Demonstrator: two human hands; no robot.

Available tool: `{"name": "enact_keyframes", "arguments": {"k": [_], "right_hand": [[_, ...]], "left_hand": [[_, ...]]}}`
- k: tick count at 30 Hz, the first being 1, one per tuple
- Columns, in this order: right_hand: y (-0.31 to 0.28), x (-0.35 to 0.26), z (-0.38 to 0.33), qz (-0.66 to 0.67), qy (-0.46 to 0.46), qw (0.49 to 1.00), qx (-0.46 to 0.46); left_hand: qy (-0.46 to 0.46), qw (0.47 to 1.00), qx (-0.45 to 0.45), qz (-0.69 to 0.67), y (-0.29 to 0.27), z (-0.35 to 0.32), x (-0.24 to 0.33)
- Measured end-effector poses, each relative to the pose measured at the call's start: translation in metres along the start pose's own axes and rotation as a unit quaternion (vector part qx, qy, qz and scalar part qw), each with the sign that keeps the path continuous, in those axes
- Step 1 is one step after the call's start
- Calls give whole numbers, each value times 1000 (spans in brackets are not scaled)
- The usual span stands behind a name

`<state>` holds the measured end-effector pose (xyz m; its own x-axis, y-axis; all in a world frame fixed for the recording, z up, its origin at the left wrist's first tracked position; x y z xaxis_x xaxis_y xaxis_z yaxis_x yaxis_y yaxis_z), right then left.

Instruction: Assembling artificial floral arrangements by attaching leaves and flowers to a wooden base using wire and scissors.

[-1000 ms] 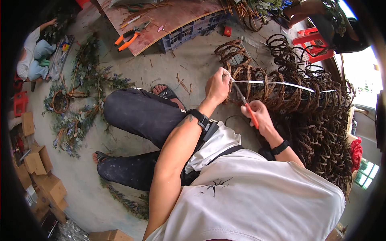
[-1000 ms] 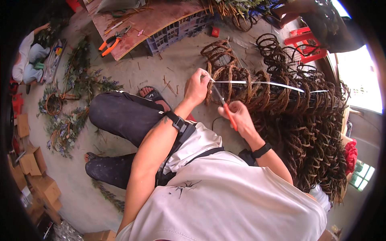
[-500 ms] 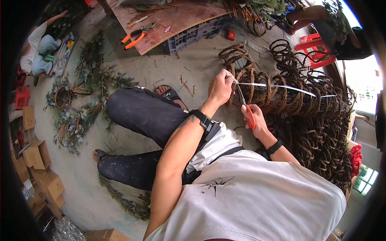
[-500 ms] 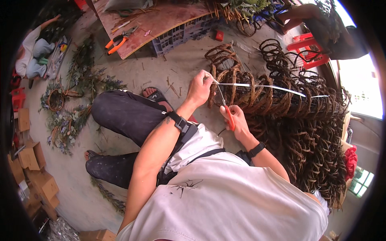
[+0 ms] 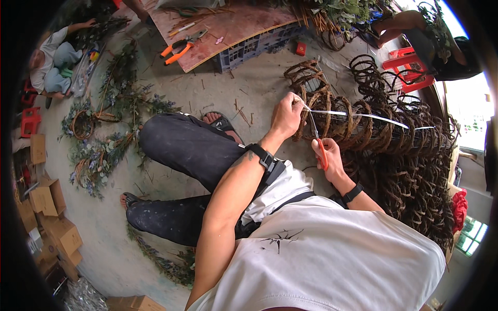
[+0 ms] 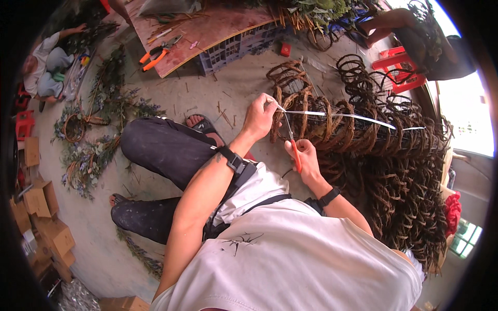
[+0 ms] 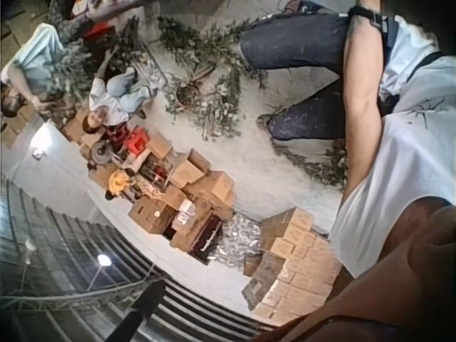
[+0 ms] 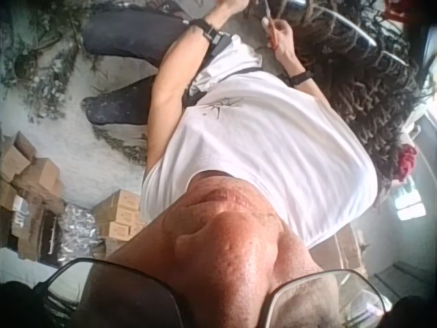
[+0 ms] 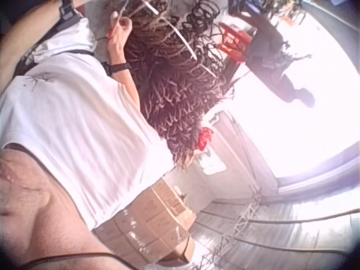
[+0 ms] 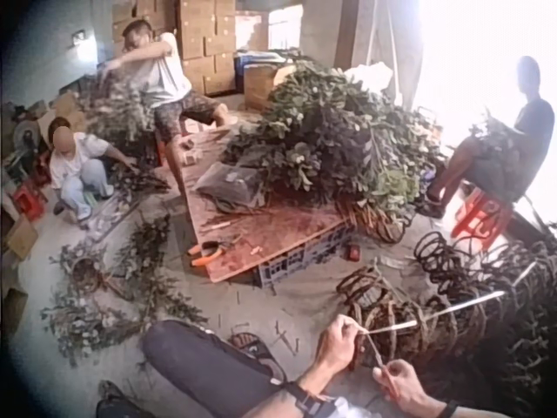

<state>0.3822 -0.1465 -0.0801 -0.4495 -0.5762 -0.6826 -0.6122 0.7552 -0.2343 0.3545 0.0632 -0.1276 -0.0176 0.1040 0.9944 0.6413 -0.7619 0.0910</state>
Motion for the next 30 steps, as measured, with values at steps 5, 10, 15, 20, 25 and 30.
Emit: {"name": "enact_keyframes", "arguments": {"k": [5, 10, 15, 20, 25, 30], "right_hand": [[4, 0, 0, -40, -46, 998, 21], [-1, 2, 21, -76, -156, 982, 75], [0, -5, 24, -90, -114, 985, 90], [1, -2, 27, -66, -111, 989, 66], [-1, -6, 20, -85, -132, 987, 39], [3, -5, 11, -32, -68, 997, 20]], "left_hand": [[43, 999, -9, -1, -3, 1, -4], [79, 996, -1, 40, -2, -1, 16], [92, 989, 15, 115, -3, -5, 27], [47, 999, 14, 21, 0, -1, 21], [42, 999, 16, -29, 1, 0, 9], [55, 998, 11, -19, 4, -2, 12]]}}
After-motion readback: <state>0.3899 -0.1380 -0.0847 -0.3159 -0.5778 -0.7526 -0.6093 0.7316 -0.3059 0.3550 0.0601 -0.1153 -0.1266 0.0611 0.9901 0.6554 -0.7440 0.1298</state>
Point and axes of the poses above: each hand's wrist, its own z-axis towards the middle knuckle, its own y-axis out of the palm, x = y × z, the point moved 4 cm from there along z, towards the middle knuckle, and after that the axes turned 6 degrees about y, right-handed, at the moved point
